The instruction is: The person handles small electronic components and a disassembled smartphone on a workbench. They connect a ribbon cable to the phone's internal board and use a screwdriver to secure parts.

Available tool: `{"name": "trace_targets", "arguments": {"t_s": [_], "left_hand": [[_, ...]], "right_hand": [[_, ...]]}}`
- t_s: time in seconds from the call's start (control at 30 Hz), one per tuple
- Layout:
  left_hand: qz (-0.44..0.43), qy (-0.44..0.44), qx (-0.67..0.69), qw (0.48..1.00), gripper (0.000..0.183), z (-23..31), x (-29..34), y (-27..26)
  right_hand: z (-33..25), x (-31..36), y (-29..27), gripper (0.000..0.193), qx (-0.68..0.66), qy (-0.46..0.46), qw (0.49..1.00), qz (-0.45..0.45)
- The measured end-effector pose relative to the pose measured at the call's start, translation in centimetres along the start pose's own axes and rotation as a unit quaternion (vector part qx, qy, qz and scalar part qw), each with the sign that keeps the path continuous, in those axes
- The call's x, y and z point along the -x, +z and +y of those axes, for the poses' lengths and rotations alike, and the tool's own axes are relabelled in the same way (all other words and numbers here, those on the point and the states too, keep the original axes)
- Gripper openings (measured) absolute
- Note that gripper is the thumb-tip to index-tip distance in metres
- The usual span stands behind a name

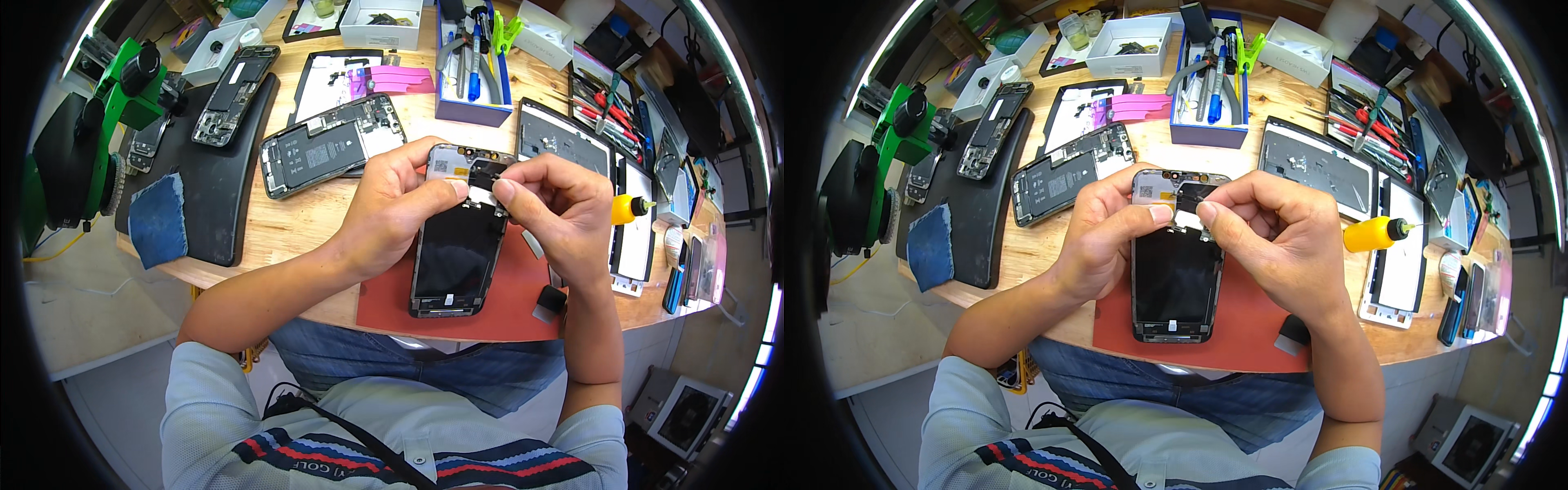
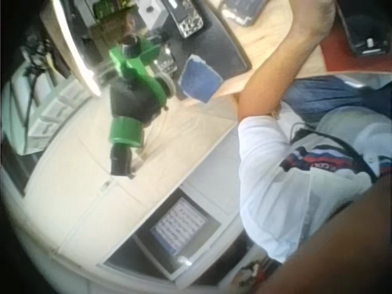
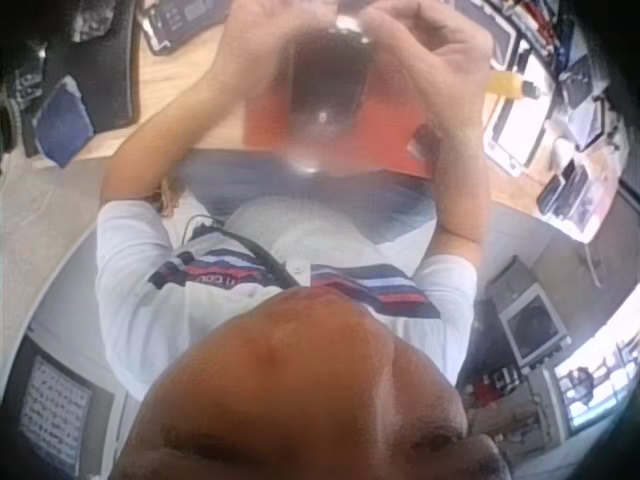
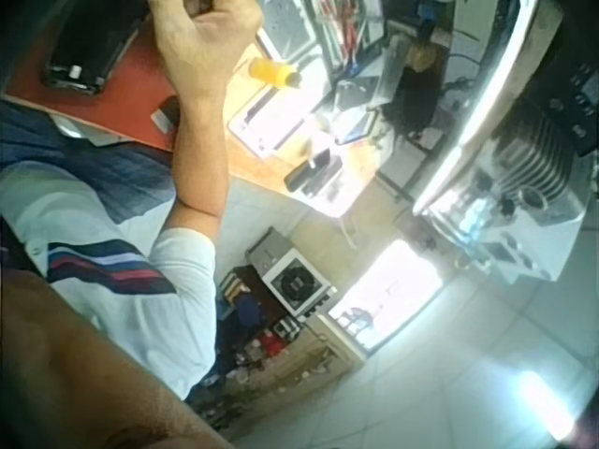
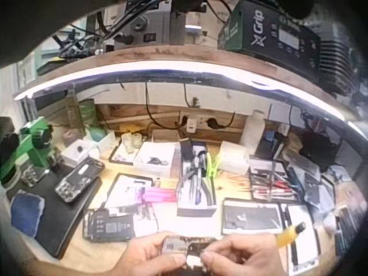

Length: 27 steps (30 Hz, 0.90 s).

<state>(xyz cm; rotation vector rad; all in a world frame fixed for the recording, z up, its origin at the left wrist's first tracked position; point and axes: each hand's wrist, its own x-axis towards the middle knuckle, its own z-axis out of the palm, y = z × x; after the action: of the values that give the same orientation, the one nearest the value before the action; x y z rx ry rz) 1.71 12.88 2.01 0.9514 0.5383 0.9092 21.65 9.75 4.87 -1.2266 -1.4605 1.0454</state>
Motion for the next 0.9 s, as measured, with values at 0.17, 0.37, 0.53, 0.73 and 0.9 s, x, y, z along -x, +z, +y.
{"name": "trace_targets", "arguments": {"t_s": [0.17, 0.37, 0.53, 0.73, 0.9], "left_hand": [[-0.002, 0.004, -0.01, 1.0, 0.023, 0.03, 0.13, -0.04], [0.001, 0.033, -0.015, 0.999, 0.018, 0.06, 0.08, 0.31], [0.014, 0.018, -0.008, 1.0, 0.017, -0.02, 0.15, 0.24], [0.012, 0.008, -0.025, 1.0, 0.017, 0.61, 0.36, 0.46], [0.04, 0.001, -0.03, 0.999, 0.014, 0.24, 0.2, 0.61]], "right_hand": [[-0.17, 0.02, -0.03, 0.007, 0.004, 0.003, 1.0, 0.0], [-0.1, 0.12, 0.1, 0.007, -0.002, 0.005, 1.0, -0.002], [-0.14, 0.2, 0.12, 0.007, -0.011, 0.008, 1.0, -0.004], [0.04, 0.2, 0.11, 0.006, 0.0, -0.02, 1.0, -0.01], [0.0, 0.3, 0.16, 0.006, 0.025, -0.027, 0.999, -0.02]]}}
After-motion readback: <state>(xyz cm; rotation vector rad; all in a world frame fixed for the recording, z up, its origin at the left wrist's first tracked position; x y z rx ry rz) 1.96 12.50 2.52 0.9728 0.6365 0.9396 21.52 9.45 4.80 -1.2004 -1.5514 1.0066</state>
